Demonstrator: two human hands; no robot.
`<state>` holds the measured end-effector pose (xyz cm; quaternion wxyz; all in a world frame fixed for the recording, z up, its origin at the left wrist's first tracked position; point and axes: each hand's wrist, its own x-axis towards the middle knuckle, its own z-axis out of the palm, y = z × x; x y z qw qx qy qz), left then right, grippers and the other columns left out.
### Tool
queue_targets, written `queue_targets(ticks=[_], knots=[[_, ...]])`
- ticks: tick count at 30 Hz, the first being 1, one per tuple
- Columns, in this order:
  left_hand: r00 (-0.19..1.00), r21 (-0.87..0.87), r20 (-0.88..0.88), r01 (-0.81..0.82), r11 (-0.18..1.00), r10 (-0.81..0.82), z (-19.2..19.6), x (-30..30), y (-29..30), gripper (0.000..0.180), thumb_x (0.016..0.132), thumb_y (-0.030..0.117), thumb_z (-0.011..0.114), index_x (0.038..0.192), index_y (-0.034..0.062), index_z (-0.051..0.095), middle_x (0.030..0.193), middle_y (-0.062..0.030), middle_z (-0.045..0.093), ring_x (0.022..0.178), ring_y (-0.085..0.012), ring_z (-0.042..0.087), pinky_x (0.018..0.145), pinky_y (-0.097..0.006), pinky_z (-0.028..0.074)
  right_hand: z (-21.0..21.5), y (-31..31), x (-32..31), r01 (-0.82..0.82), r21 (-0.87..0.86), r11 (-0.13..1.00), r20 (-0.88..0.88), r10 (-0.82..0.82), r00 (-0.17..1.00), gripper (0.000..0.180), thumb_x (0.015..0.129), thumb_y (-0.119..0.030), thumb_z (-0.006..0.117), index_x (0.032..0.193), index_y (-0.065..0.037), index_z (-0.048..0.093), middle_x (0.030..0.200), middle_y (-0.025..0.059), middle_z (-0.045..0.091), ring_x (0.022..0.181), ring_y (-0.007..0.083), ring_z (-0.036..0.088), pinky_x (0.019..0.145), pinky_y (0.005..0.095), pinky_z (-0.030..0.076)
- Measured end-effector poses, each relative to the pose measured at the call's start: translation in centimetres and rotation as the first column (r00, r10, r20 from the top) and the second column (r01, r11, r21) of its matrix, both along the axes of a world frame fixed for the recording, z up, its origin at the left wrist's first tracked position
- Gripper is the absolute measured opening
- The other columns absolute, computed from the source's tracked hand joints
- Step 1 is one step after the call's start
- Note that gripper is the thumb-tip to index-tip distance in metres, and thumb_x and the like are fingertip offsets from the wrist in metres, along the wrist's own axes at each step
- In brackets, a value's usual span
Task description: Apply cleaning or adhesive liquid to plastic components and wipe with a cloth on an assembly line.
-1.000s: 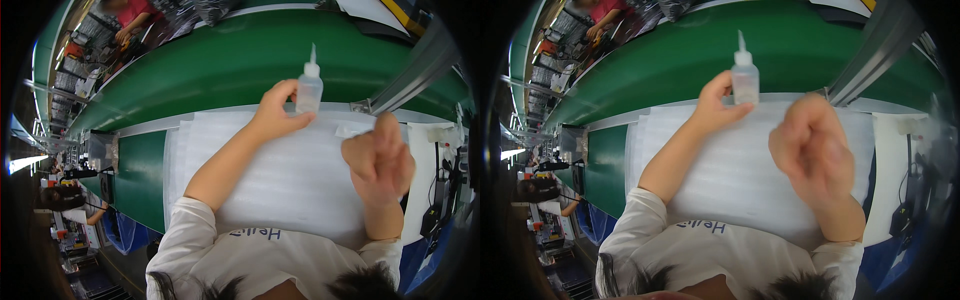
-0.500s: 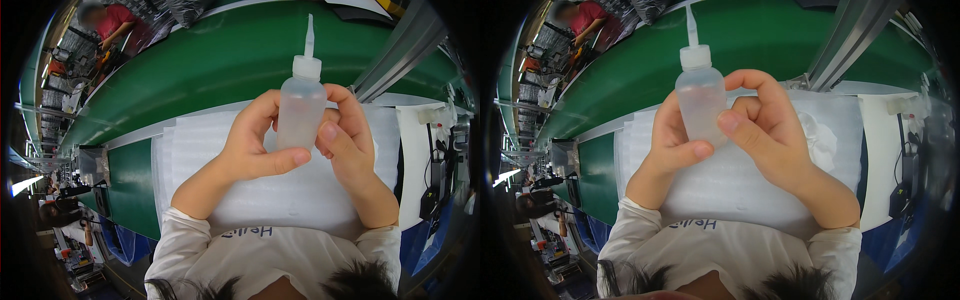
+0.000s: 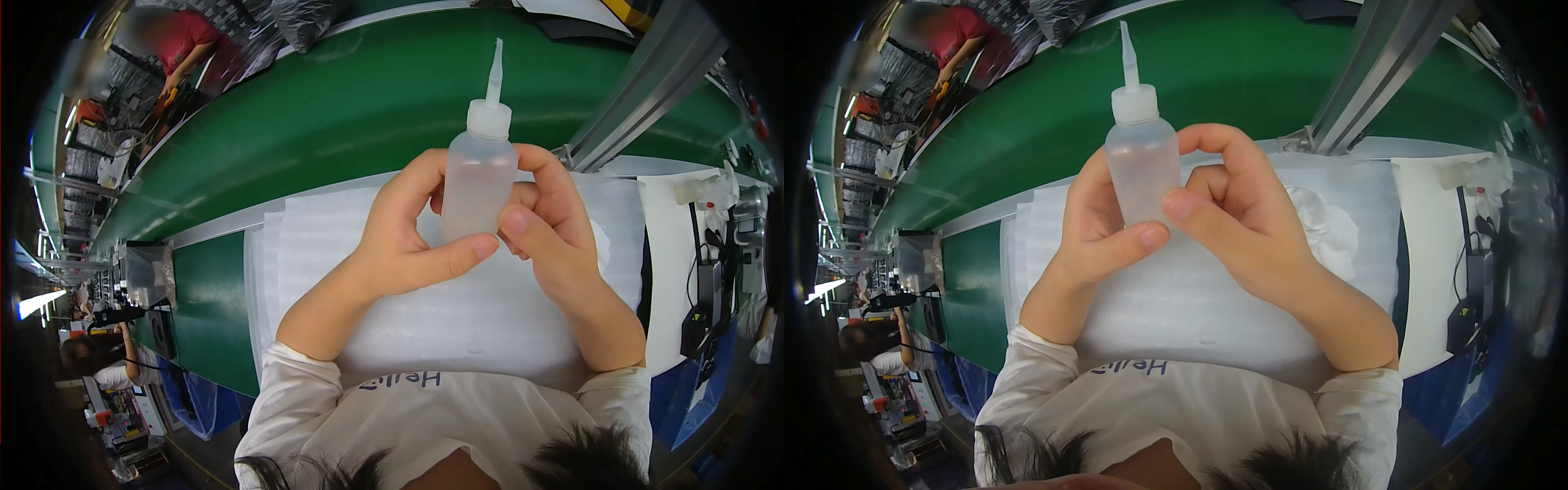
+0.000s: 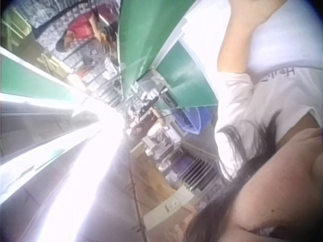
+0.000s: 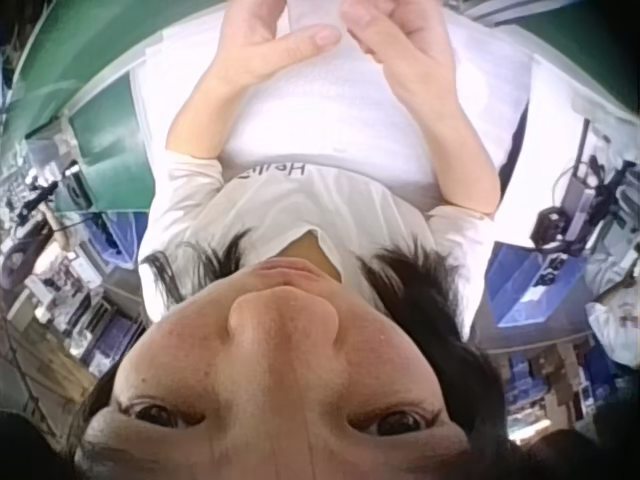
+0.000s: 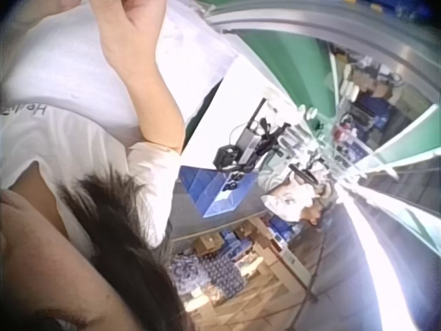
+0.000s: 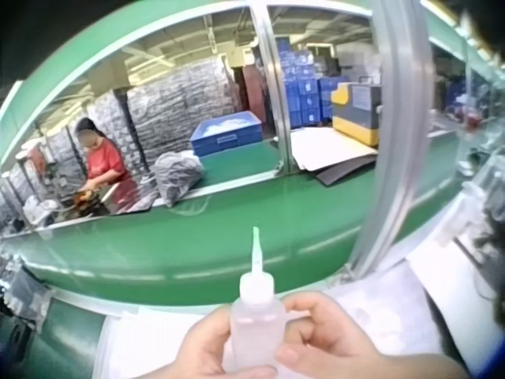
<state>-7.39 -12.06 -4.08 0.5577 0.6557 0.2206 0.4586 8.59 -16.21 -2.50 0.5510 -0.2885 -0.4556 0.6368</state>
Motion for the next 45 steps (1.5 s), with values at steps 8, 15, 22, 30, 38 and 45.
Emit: queue_targets(ticks=[8,15,22,30,38,45], knots=[[0.97,0.109,-0.155,-0.172,0.979,0.188,-3.8,0.8,2.6,0.038,0.066,0.019,0.069,0.096,0.0034,0.051,0.081,0.0002,0.051,0.07,-0.0094,0.042,0.065,-0.023,0.035,1.7,1.2,5.9,-0.035,0.281,0.959,0.96,-0.28,0.029,0.028,0.072,-0.021,0.063,0.094,-0.006,0.056,0.061,0.005,0.054,0.055,0.017,0.052,0.05,0.0293,0.038],[0.956,0.06,-0.026,-0.292,0.955,0.294,-8.7,2.0,4.8,0.034,0.069,0.018,0.068,0.095,0.004,0.052,0.082,-0.0004,0.053,0.073,-0.0103,0.044,0.066,-0.024,0.037,-1.0,2.0,7.2,0.052,0.069,0.996,0.985,-0.06,-0.161,0.033,0.059,-0.031,0.067,0.082,-0.008,0.06,0.064,0.0073,0.058,0.062,0.0225,0.056,0.056,0.0319,0.042],[0.94,0.112,-0.128,-0.303,0.946,0.316,-9.4,1.1,5.3,0.032,0.069,0.017,0.068,0.093,0.0042,0.052,0.082,-0.0009,0.053,0.073,-0.0104,0.045,0.066,-0.024,0.037,-3.9,4.6,6.5,-0.035,-0.054,0.998,0.945,0.039,-0.325,0.029,0.06,-0.029,0.063,0.078,-0.008,0.058,0.072,0.0085,0.06,0.068,0.0244,0.056,0.058,0.0323,0.042],[0.986,0.108,0.029,-0.168,0.98,0.166,-9.6,1.0,2.7,0.04,0.07,0.017,0.065,0.103,0.0019,0.049,0.094,-0.0059,0.054,0.089,-0.0152,0.051,0.078,-0.03,0.041,-3.1,5.4,6.6,0.123,-0.068,0.99,0.538,-0.067,0.84,0.025,0.07,-0.018,0.054,0.092,-0.005,0.056,0.086,0.0036,0.058,0.08,0.0139,0.054,0.071,0.0269,0.042],[0.987,0.403,-0.075,-0.101,0.91,0.143,-9.4,1.1,2.3,0.053,0.069,0.022,0.063,0.112,-0.0019,0.043,0.102,-0.0102,0.053,0.091,-0.0189,0.05,0.08,-0.03,0.041,-4.6,6.5,7.2,-0.107,0.081,0.991,-0.115,0.116,0.987,0.021,0.075,-0.023,0.042,0.089,-0.007,0.044,0.077,0.0022,0.053,0.07,0.0099,0.05,0.058,0.0224,0.041],[0.956,0.592,-0.059,-0.199,0.781,0.288,-9.1,1.6,2.6,0.054,0.052,0.017,0.063,0.103,0.0001,0.051,0.083,-0.0113,0.057,0.067,-0.0266,0.052,0.061,-0.033,0.042,-4.7,5.6,5.5,-0.085,0.037,0.996,-0.402,0.092,0.911,0.035,0.082,-0.021,0.035,0.107,-0.001,0.048,0.096,0.0072,0.058,0.09,0.0191,0.055,0.077,0.0313,0.043]])
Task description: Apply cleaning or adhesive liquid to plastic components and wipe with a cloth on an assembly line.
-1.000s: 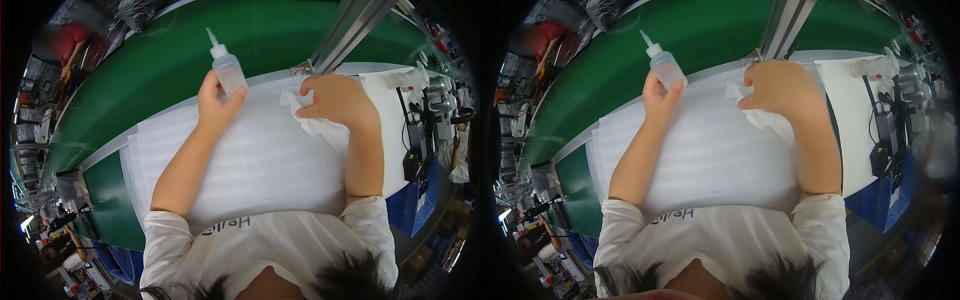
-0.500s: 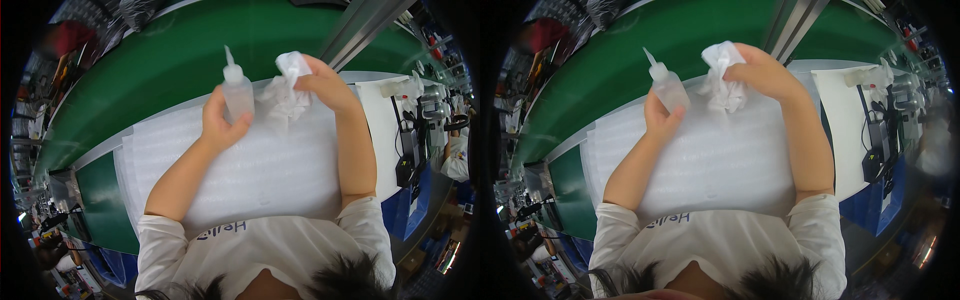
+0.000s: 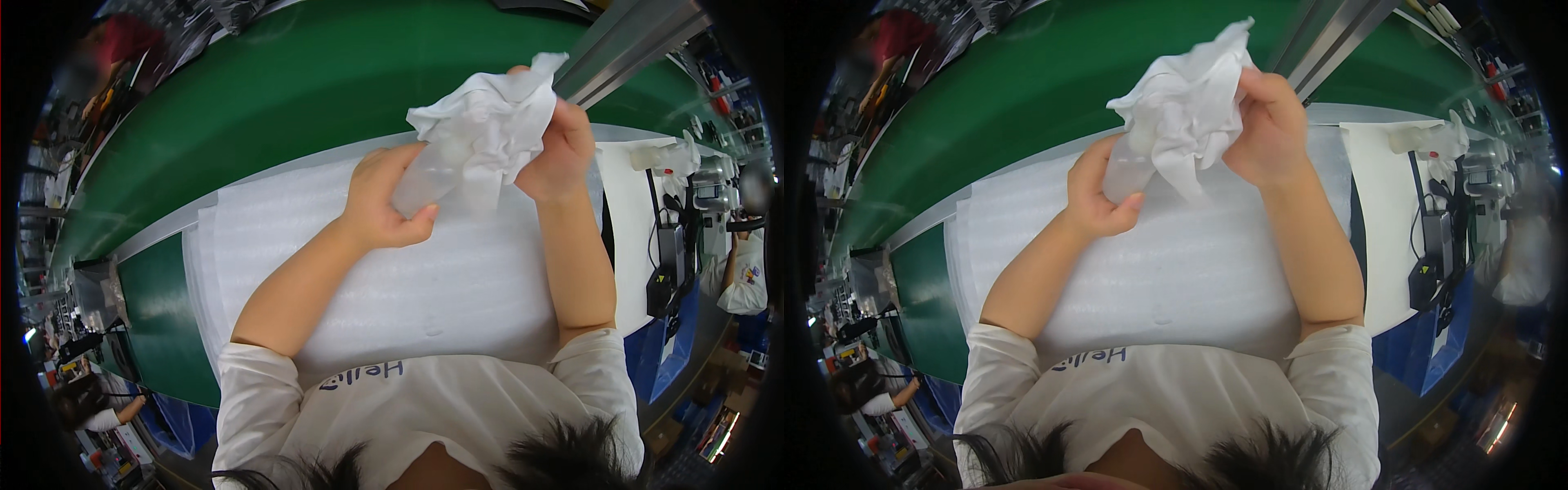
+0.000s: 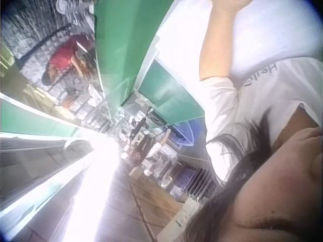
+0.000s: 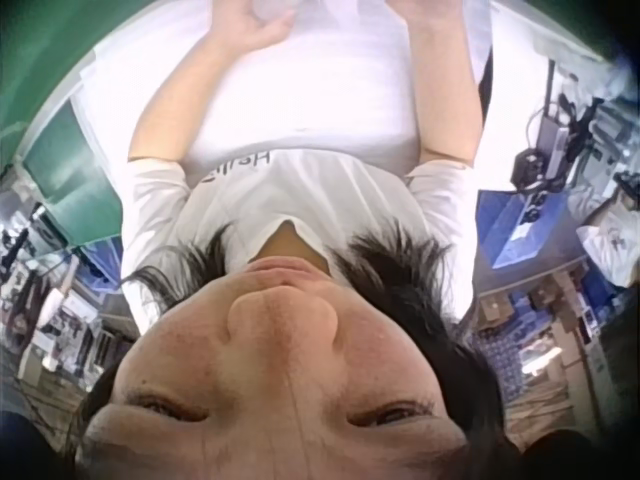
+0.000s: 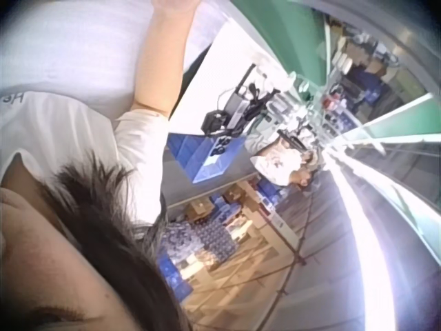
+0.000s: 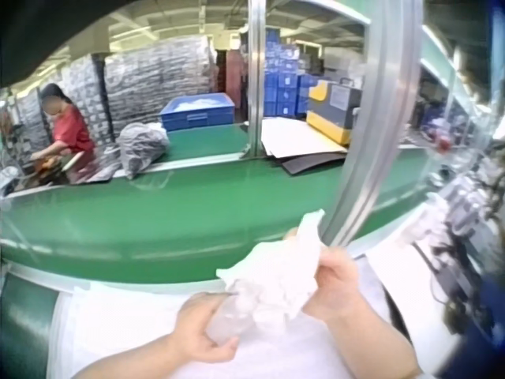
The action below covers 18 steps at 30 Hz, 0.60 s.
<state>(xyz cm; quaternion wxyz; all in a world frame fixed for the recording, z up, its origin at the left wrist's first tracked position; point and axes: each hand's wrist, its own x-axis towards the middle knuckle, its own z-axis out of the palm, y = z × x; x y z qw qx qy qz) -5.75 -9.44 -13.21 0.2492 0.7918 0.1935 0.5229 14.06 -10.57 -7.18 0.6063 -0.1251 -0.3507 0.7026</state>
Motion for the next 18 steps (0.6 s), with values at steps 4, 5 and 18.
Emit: queue_targets(ticks=[4,5,18], knots=[[1.0,0.028,-0.028,-0.011,1.0,0.012,0.22,-0.07,0.0,0.055,0.051,0.017,0.063,0.102,0.0003,0.052,0.08,-0.01,0.057,0.063,-0.0259,0.052,0.058,-0.033,0.041,0.71,-0.32,-0.15,-0.115,-0.024,0.993,-0.073,0.113,0.991,0.042,0.085,-0.025,0.031,0.116,0.001,0.044,0.107,0.0089,0.056,0.1,0.0237,0.053,0.085,0.0357,0.041],[0.999,0.026,-0.033,-0.003,1.0,0.004,0.26,-0.07,0.0,0.055,0.051,0.017,0.063,0.102,0.0003,0.052,0.079,-0.01,0.057,0.061,-0.0259,0.051,0.058,-0.033,0.041,0.57,-0.24,-0.17,-0.09,-0.027,0.996,-0.047,0.089,0.995,0.041,0.085,-0.025,0.033,0.115,0.0,0.044,0.106,0.0084,0.056,0.098,0.0225,0.053,0.084,0.0339,0.042],[0.993,0.021,-0.108,-0.046,0.999,0.048,-0.09,-0.01,0.1,0.057,0.047,0.015,0.065,0.1,0.0014,0.053,0.075,-0.0096,0.057,0.059,-0.0268,0.052,0.056,-0.033,0.042,0.6,-0.31,-0.62,0.053,0.134,0.99,0.258,-0.086,0.962,0.044,0.067,0.006,0.057,0.11,-0.004,0.048,0.103,0.0045,0.054,0.092,0.0118,0.054,0.075,0.0238,0.045]])
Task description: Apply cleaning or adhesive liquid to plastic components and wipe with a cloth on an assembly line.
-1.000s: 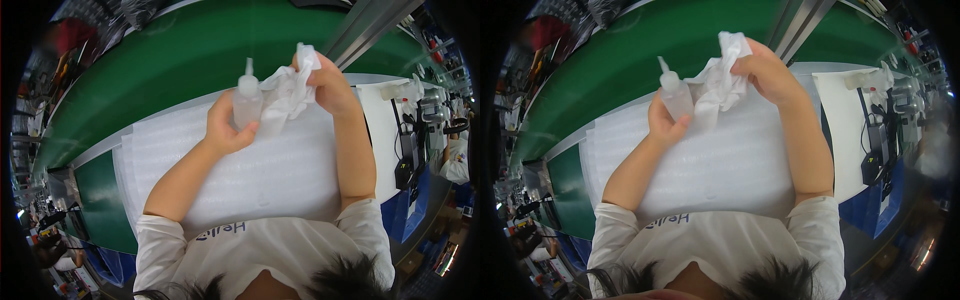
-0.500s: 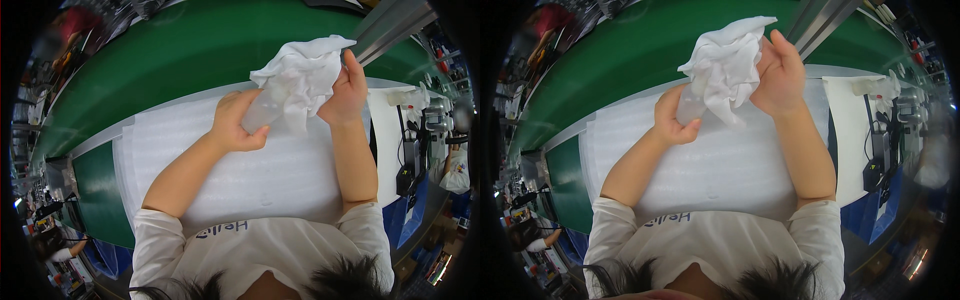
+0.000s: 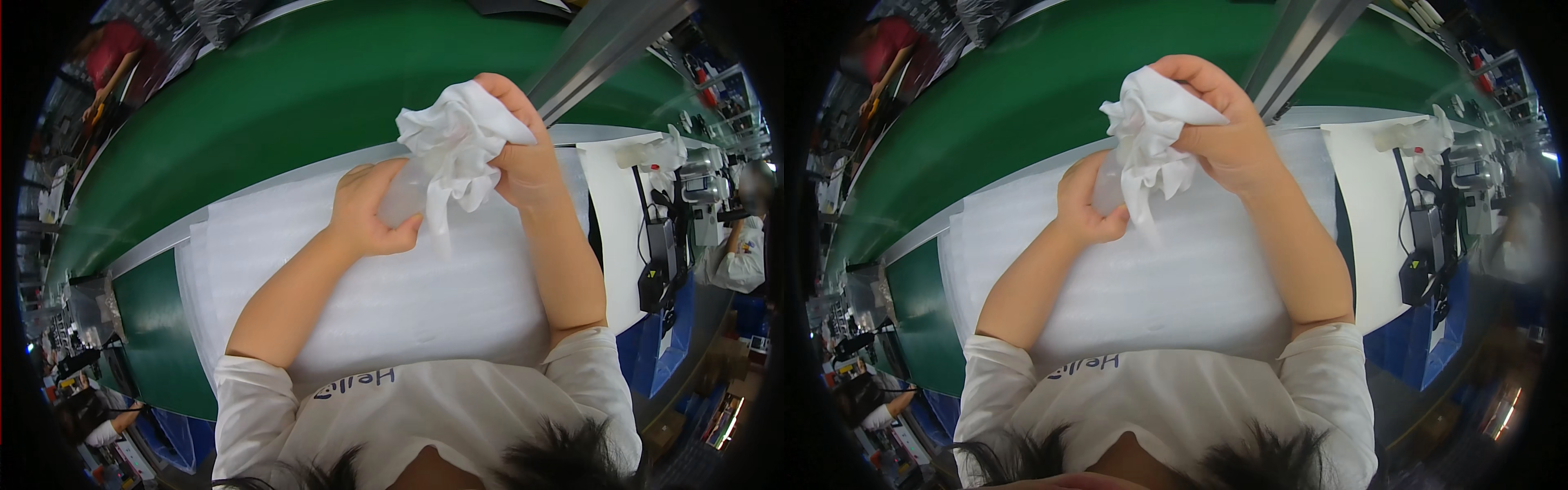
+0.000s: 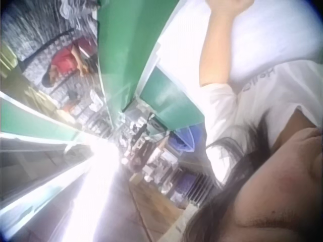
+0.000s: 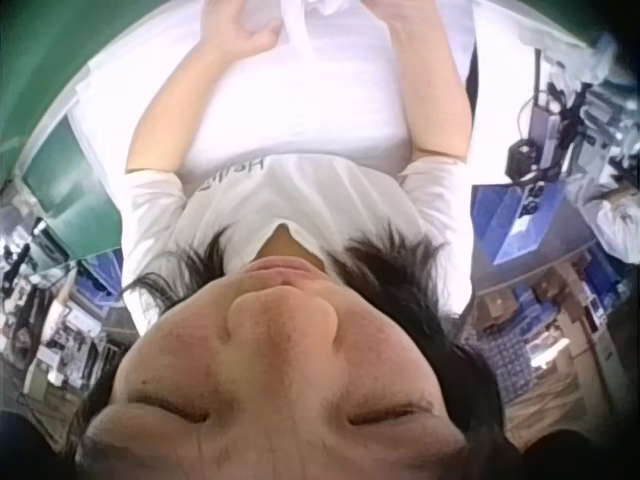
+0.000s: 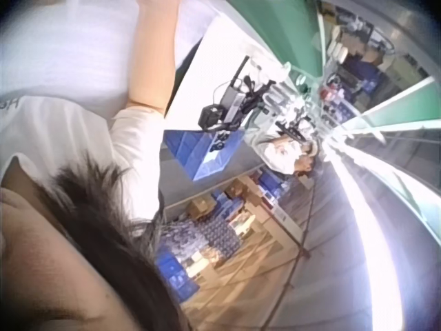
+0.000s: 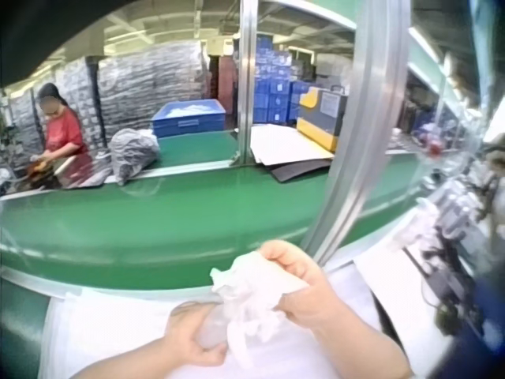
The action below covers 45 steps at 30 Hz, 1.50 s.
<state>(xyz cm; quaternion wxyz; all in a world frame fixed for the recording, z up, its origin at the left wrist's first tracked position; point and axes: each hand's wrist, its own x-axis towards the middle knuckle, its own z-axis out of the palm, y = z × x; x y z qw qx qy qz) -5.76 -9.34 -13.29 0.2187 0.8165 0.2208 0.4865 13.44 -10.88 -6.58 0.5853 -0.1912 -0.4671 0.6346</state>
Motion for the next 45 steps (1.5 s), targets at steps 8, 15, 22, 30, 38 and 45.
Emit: queue_targets(ticks=[8,15,22,30,38,45], knots=[[0.999,-0.011,-0.027,-0.031,0.999,0.03,-0.2,0.2,0.0,0.055,0.049,0.017,0.067,0.1,0.0028,0.053,0.078,-0.0097,0.058,0.062,-0.0268,0.054,0.058,-0.033,0.043,0.5,-0.3,-1.0,0.092,-0.013,0.996,0.035,-0.092,0.995,0.042,0.068,0.006,0.056,0.108,-0.004,0.048,0.098,0.0042,0.055,0.089,0.011,0.054,0.074,0.023,0.045],[0.997,-0.166,-0.058,0.032,0.986,-0.042,0.4,0.2,-0.1,0.051,0.055,0.02,0.065,0.101,0.0024,0.052,0.08,-0.0102,0.058,0.066,-0.0272,0.055,0.06,-0.033,0.043,-0.6,-0.3,-1.3,0.162,0.023,0.987,-0.024,-0.161,0.987,0.034,0.069,0.003,0.057,0.098,-0.008,0.044,0.093,0.0029,0.054,0.081,0.0095,0.054,0.067,0.0226,0.046],[0.995,-0.161,-0.096,0.025,0.987,-0.041,0.2,0.1,0.4,0.05,0.056,0.021,0.067,0.099,0.0024,0.052,0.08,-0.0103,0.059,0.067,-0.0269,0.055,0.061,-0.032,0.044,-0.6,-0.4,-1.6,0.223,0.007,0.975,-0.005,-0.223,0.975,0.031,0.072,0.004,0.056,0.097,-0.009,0.044,0.091,0.0028,0.054,0.08,0.0088,0.054,0.066,0.0225,0.046],[0.978,-0.488,0.119,0.206,0.848,-0.169,0.3,0.3,-0.4,0.046,0.055,0.018,0.075,0.093,0.0046,0.053,0.088,-0.0103,0.058,0.082,-0.0257,0.056,0.073,-0.032,0.043,-0.3,-0.9,-1.7,0.26,0.133,0.956,0.207,-0.283,0.936,0.032,0.065,0.008,0.054,0.092,-0.007,0.047,0.089,0.0013,0.052,0.081,0.0088,0.051,0.071,0.0223,0.043],[0.981,-0.565,0.011,0.165,0.808,-0.192,-0.1,0.4,0.0,0.049,0.057,0.021,0.077,0.098,0.007,0.055,0.094,-0.0053,0.06,0.089,-0.0191,0.056,0.077,-0.032,0.042,-1.2,-0.6,-1.7,0.131,0.278,0.952,0.337,-0.224,0.915,0.03,0.062,0.01,0.057,0.087,-0.005,0.052,0.085,0.0006,0.051,0.081,0.0099,0.05,0.072,0.0237,0.041],[0.958,-0.7,0.012,0.212,0.682,-0.286,1.0,0.2,-0.1,0.048,0.055,0.023,0.078,0.097,0.0083,0.059,0.086,-0.0025,0.062,0.079,-0.0133,0.057,0.07,-0.027,0.044,-1.5,-0.9,-2.2,0.144,0.137,0.98,0.194,-0.169,0.966,0.032,0.06,0.011,0.057,0.087,-0.006,0.051,0.086,0.0,0.051,0.082,0.0096,0.05,0.073,0.0239,0.042]])
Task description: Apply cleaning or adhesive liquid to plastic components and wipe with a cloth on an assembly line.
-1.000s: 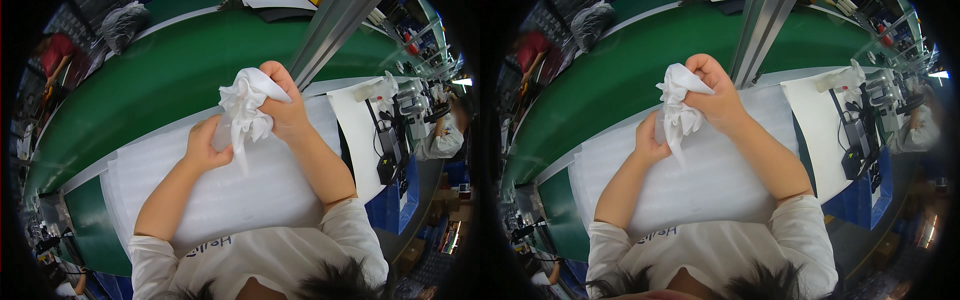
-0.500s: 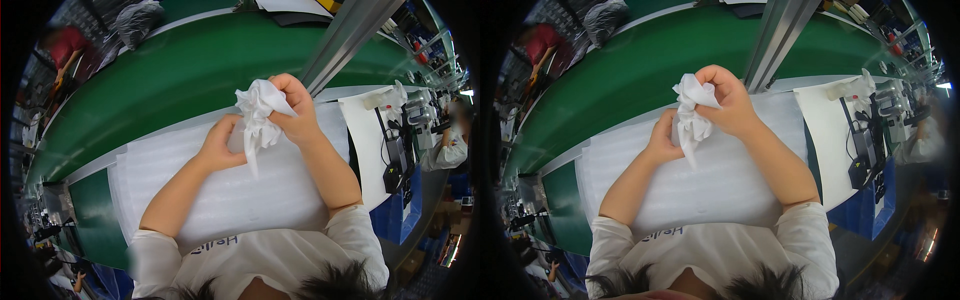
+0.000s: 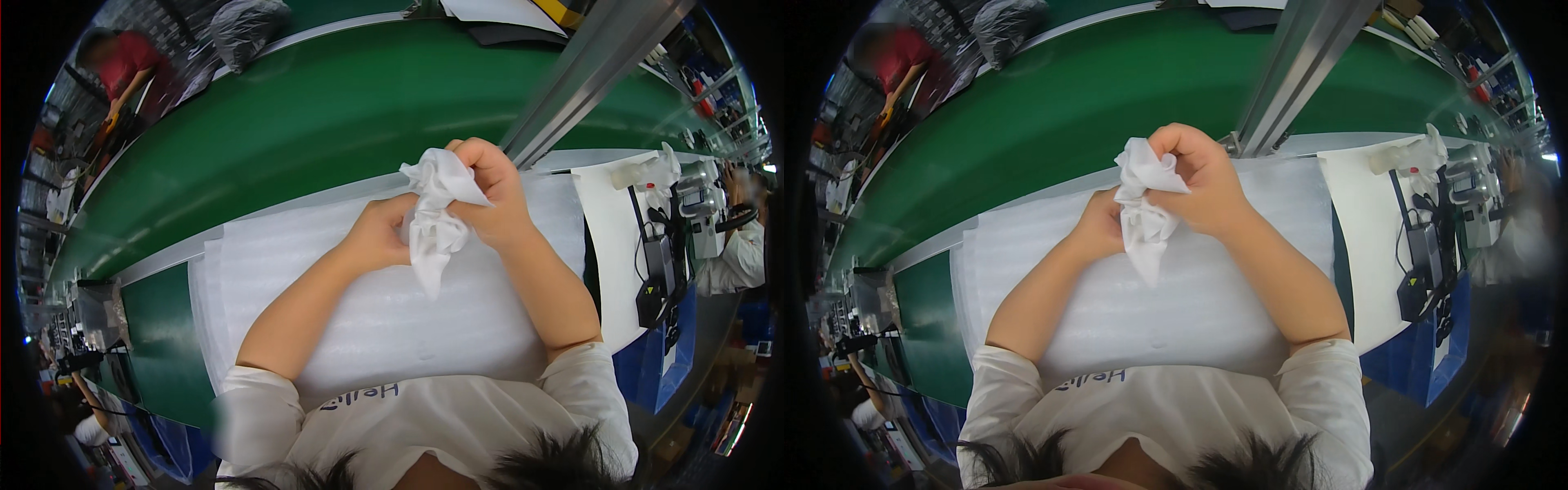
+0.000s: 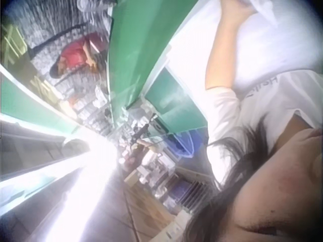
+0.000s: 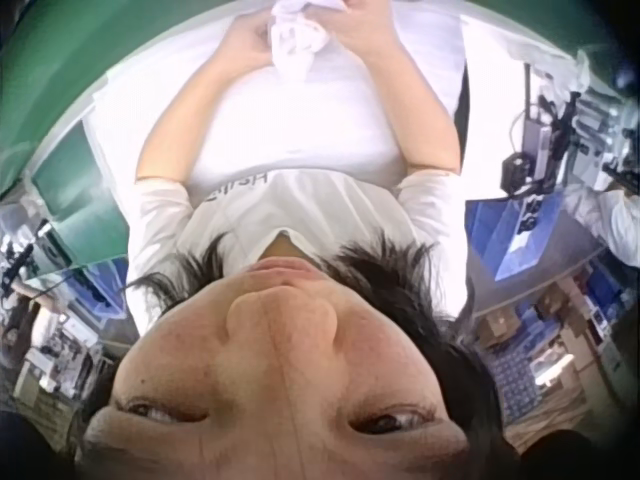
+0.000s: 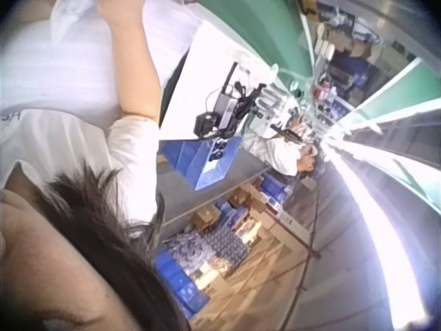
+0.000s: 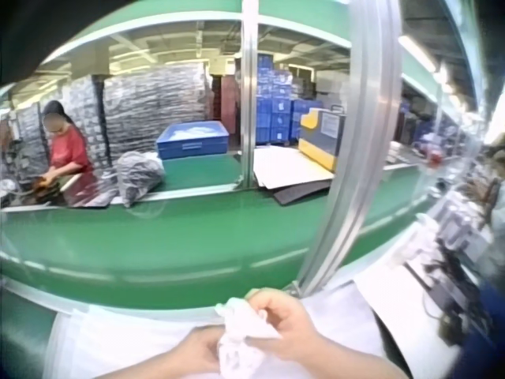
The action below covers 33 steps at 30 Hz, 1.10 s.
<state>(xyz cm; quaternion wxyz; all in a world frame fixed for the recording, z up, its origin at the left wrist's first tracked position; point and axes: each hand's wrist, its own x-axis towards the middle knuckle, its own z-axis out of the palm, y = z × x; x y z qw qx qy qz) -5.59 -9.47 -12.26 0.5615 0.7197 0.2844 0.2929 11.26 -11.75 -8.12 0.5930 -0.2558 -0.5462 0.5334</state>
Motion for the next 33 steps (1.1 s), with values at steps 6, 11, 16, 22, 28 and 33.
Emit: queue_targets(ticks=[6,11,16,22,28,33], knots=[[1.0,-0.035,0.021,0.003,0.999,-0.003,-0.1,0.2,-0.1,0.046,0.056,0.022,0.078,0.095,0.0081,0.059,0.079,0.0,0.06,0.071,-0.01,0.054,0.064,-0.025,0.043,-0.3,-0.1,-0.1,0.024,-0.127,0.992,-0.094,-0.036,0.995,0.034,0.06,0.013,0.055,0.088,-0.007,0.05,0.086,-0.0003,0.051,0.082,0.0098,0.051,0.073,0.0248,0.043],[0.998,0.076,-0.024,-0.056,0.996,0.058,-0.6,0.3,0.1,0.048,0.055,0.026,0.077,0.094,0.0076,0.058,0.077,-0.0032,0.06,0.067,-0.0137,0.055,0.061,-0.027,0.043,-0.3,-0.2,-0.5,0.131,0.002,0.991,-0.008,-0.131,0.991,0.031,0.06,0.013,0.056,0.083,-0.007,0.048,0.083,-0.0002,0.05,0.079,0.0099,0.05,0.071,0.0242,0.042],[0.981,0.204,-0.079,-0.157,0.966,0.176,-0.6,0.6,0.0,0.048,0.056,0.031,0.076,0.092,0.0074,0.057,0.076,-0.007,0.06,0.067,-0.0191,0.056,0.06,-0.029,0.043,0.1,-0.4,-0.7,0.194,0.067,0.979,0.031,-0.196,0.98,0.03,0.06,0.013,0.057,0.077,-0.008,0.044,0.081,0.0001,0.049,0.075,0.0099,0.049,0.067,0.0239,0.041],[0.959,0.347,-0.119,-0.201,0.916,0.256,-0.7,0.6,0.2,0.047,0.055,0.031,0.077,0.091,0.0073,0.057,0.077,-0.0081,0.06,0.069,-0.02,0.057,0.061,-0.029,0.044,0.2,-0.3,-0.8,0.231,0.066,0.971,0.009,-0.232,0.973,0.03,0.06,0.014,0.055,0.075,-0.009,0.043,0.079,0.0,0.049,0.073,0.0097,0.049,0.065,0.0232,0.041],[0.996,-0.047,0.087,0.039,0.998,-0.034,0.2,0.2,0.0,0.045,0.058,0.019,0.078,0.097,0.0066,0.058,0.084,-0.0018,0.062,0.076,-0.01,0.056,0.067,-0.025,0.044,0.4,-0.4,-0.6,0.147,-0.101,0.984,-0.115,-0.159,0.981,0.029,0.061,0.015,0.053,0.075,-0.008,0.042,0.075,0.0,0.049,0.072,0.0098,0.05,0.065,0.0227,0.042],[0.945,-0.301,0.22,0.302,0.905,-0.242,0.7,-0.2,0.3,0.041,0.064,0.006,0.072,0.102,0.0036,0.056,0.091,0.0012,0.06,0.081,-0.0065,0.054,0.071,-0.023,0.043,0.8,-0.7,-0.7,0.045,-0.193,0.98,-0.266,-0.097,0.959,0.03,0.064,0.014,0.053,0.079,-0.009,0.041,0.077,0.0012,0.051,0.072,0.0104,0.052,0.064,0.0239,0.044]])
